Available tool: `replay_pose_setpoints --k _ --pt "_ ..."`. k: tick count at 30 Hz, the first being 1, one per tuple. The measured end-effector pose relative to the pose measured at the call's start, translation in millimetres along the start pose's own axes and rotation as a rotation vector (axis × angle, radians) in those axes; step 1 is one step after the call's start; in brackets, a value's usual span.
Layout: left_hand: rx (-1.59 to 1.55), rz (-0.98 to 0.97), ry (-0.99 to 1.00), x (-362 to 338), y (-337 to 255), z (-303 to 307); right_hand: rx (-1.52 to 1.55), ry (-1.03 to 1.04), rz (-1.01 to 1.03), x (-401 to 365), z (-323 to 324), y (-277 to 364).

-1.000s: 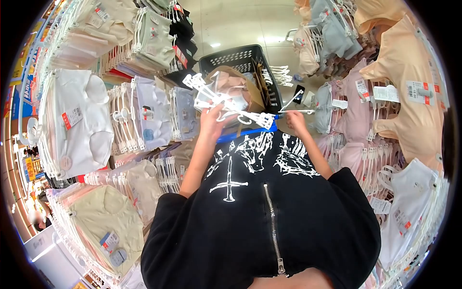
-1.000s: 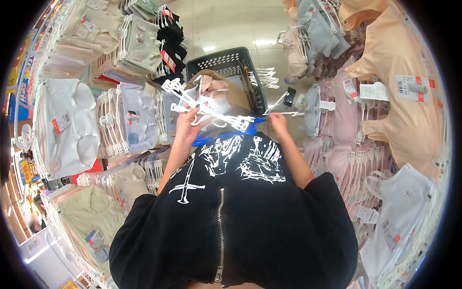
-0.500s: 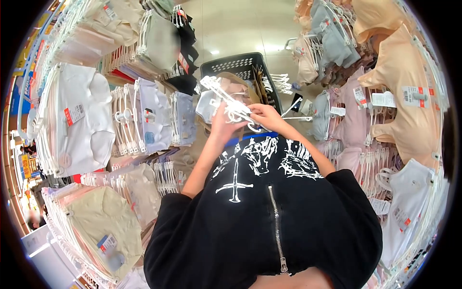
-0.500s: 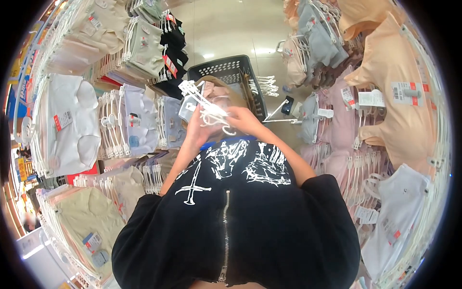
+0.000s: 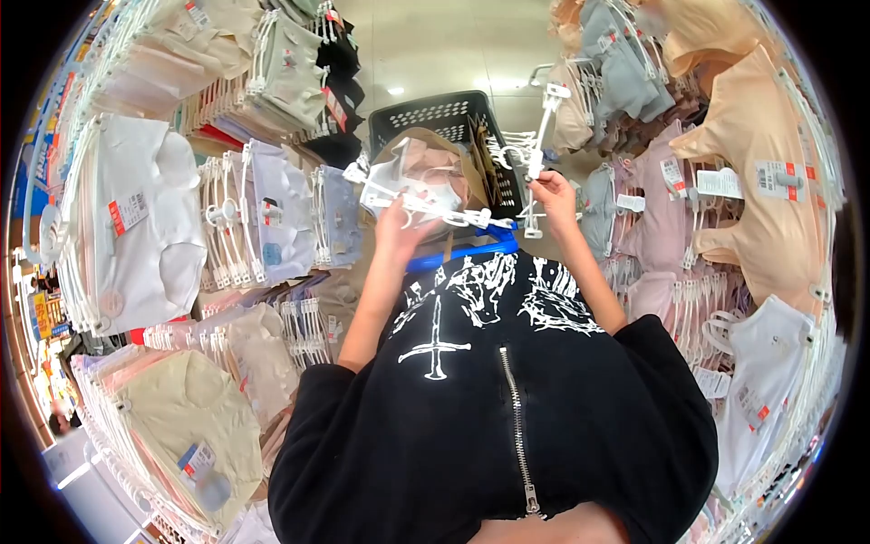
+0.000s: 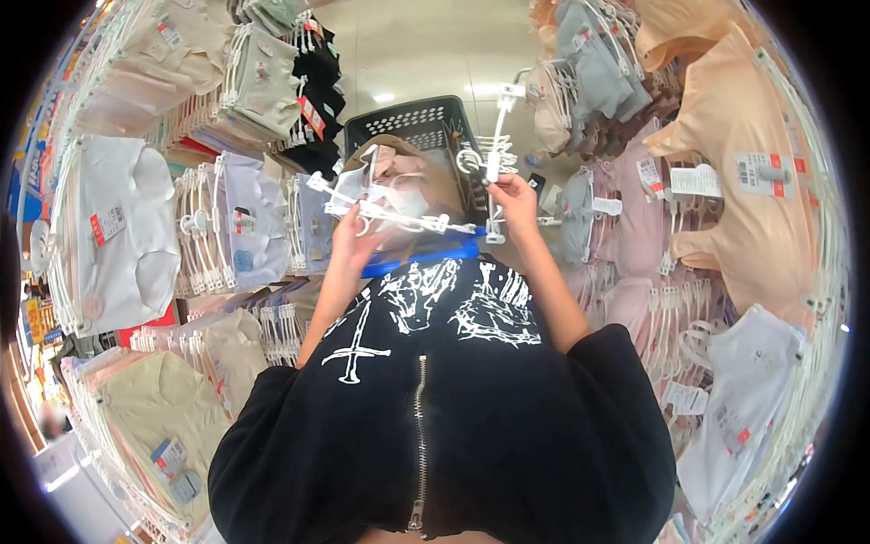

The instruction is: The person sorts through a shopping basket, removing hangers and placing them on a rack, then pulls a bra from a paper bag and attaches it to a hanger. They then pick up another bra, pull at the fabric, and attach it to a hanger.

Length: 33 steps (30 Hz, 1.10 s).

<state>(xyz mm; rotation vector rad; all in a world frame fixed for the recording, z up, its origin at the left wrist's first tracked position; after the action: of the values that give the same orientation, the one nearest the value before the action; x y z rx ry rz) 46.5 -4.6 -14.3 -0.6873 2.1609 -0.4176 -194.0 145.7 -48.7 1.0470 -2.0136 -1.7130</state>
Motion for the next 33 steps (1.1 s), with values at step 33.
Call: replay_pose_setpoints --k 33 --pt "-0.012 0.000 -0.014 3 -8 12 -1.443 0.082 -0.067 -22 85 -74"
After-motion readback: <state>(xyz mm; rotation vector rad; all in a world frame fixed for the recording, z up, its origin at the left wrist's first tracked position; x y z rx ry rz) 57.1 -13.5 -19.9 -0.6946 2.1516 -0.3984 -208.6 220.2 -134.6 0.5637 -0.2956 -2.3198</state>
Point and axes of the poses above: each hand's wrist, its own x-axis towards the middle knuckle, its own z-axis out of the back of the hand, y = z × x, the point moved 2 cm from there along x, towards the middle knuckle
